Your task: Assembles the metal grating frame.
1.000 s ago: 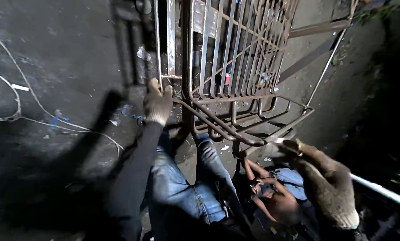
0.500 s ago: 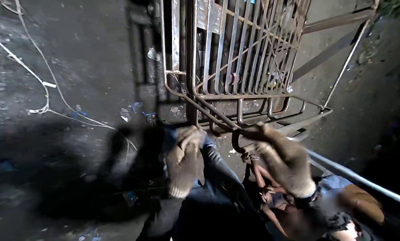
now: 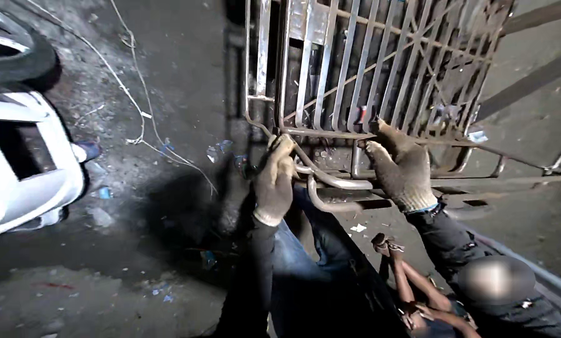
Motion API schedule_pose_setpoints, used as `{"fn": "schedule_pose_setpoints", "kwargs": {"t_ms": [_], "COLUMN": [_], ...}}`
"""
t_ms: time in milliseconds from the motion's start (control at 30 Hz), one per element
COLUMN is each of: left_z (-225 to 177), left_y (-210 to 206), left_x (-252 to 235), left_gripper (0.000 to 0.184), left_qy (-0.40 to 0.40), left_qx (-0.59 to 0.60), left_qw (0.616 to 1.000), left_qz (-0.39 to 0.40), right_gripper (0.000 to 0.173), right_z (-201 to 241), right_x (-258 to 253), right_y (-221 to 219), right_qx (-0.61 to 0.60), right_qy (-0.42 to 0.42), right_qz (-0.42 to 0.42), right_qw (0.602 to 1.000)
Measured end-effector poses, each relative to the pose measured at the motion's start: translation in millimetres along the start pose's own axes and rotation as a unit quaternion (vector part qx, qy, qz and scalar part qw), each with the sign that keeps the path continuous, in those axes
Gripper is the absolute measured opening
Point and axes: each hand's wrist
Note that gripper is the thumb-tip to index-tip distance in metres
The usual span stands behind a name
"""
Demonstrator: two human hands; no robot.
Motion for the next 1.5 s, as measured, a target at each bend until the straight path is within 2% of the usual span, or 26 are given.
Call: {"fn": "schedule_pose_setpoints", "kwargs": {"t_ms": [67, 167, 300, 400, 467, 533, 600, 667, 767, 800, 867, 933, 1033, 1067, 1167, 1200, 1267, 1333, 1400, 1467, 1500], "left_z": [-7.9, -12.5, -10.2, -17.8, -11.9, -8.8, -13.1, -21.9, -17.7, -16.0, -20.3, -29.9, -24.9, -21.5, -29.5, -32.3, -35.5, -25.6, -17.9, -21.7, -26.4], "left_y": [-5.6, -15.1, -14.3, -24.8, -24.8, -18.2, -21.0, -31.0, -40.6, -37.4, -33.8, -40.8, -48.5, -43.1, -23.6, -23.1, -27.6, -26.4, -16.9, -16.7, -19.1], "left_x": [12.0, 33.9, 7.6, 31.6, 38.0, 19.9, 13.3, 23.5, 37.8, 27.8, 9.1, 19.9, 38.6, 33.6, 4.6, 6.1, 12.9, 19.4, 2.8, -2.7, -0.7], "left_gripper": [0.044, 0.041, 0.045, 0.042, 0.040, 0.043, 0.042, 0.042, 0.031, 0.033, 0.040, 0.039, 0.027, 0.028, 0.038, 0.040, 0.038, 0.034, 0.038, 0.039, 0.040], "left_qy": [0.023, -0.002, 0.054, 0.020, -0.008, 0.044, 0.069, 0.010, -0.084, -0.081, 0.003, 0.048, -0.040, -0.031, 0.135, 0.159, 0.116, 0.047, 0.079, 0.141, 0.135], "left_qx": [0.012, 0.037, 0.045, 0.062, 0.064, 0.034, 0.053, 0.053, 0.028, 0.014, 0.014, 0.017, 0.000, -0.018, -0.028, -0.009, 0.019, 0.025, 0.007, 0.031, 0.044], "left_qw": [1.000, 0.997, 0.996, 0.994, 0.994, 0.997, 0.994, 0.995, 0.990, 0.991, 0.996, 0.993, 0.989, 0.991, 0.987, 0.984, 0.988, 0.996, 0.996, 0.988, 0.988], "left_qz": [-0.015, -0.064, -0.045, -0.092, -0.093, -0.058, -0.059, -0.082, -0.111, -0.104, -0.085, -0.110, -0.144, -0.129, -0.087, -0.085, -0.099, -0.070, -0.029, -0.044, -0.057], "right_gripper": [0.047, 0.047, 0.049, 0.048, 0.047, 0.047, 0.046, 0.047, 0.047, 0.047, 0.046, 0.045, 0.045, 0.045, 0.045, 0.045, 0.045, 0.046, 0.045, 0.045, 0.045], "right_z": [-2.1, -2.8, -0.7, -1.8, -0.9, -0.5, 0.7, 0.6, -0.2, 0.2, -0.4, -1.1, -2.5, -2.7, -1.6, -0.4, 0.9, -0.7, -1.1, 1.8, 3.5], "right_x": [4.5, 4.7, 7.0, 3.9, 5.6, 6.4, 10.8, 3.3, 4.5, 3.6, 1.7, 4.9, 4.9, 5.6, 6.7, 9.9, 5.0, 7.3, 6.3, 10.2, 6.5], "right_y": [1.2, 0.0, 4.2, 0.8, -0.7, 0.9, 2.5, 1.1, -0.2, -0.4, 0.6, 1.7, 0.4, 0.7, 2.2, 2.4, 0.9, -0.1, 0.7, 2.5, 2.6], "right_qx": [0.000, 0.009, 0.007, 0.024, 0.034, 0.032, 0.031, 0.041, 0.045, 0.040, 0.036, 0.038, 0.035, 0.033, 0.027, 0.024, 0.023, 0.033, 0.034, 0.024, 0.023], "right_qy": [0.013, 0.029, 0.020, 0.029, 0.028, 0.028, 0.027, 0.029, 0.023, 0.024, 0.021, 0.019, 0.021, 0.019, 0.017, 0.017, 0.028, 0.028, 0.023, 0.014, 0.018], "right_qz": [0.008, 0.005, 0.034, 0.023, 0.026, 0.041, 0.049, 0.038, 0.058, 0.060, 0.054, 0.048, 0.037, 0.041, 0.042, 0.036, 0.017, 0.025, 0.046, 0.055, 0.047], "right_qw": [1.000, 1.000, 0.999, 0.999, 0.999, 0.998, 0.998, 0.998, 0.997, 0.997, 0.998, 0.998, 0.998, 0.998, 0.999, 0.999, 0.999, 0.999, 0.998, 0.998, 0.998]}}
Point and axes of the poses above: each hand's wrist, its own x-axis away from the middle knuckle, its own y-axis out of the back of the hand, z = x × y, and after that the axes turned 15 degrees about y, right-handed
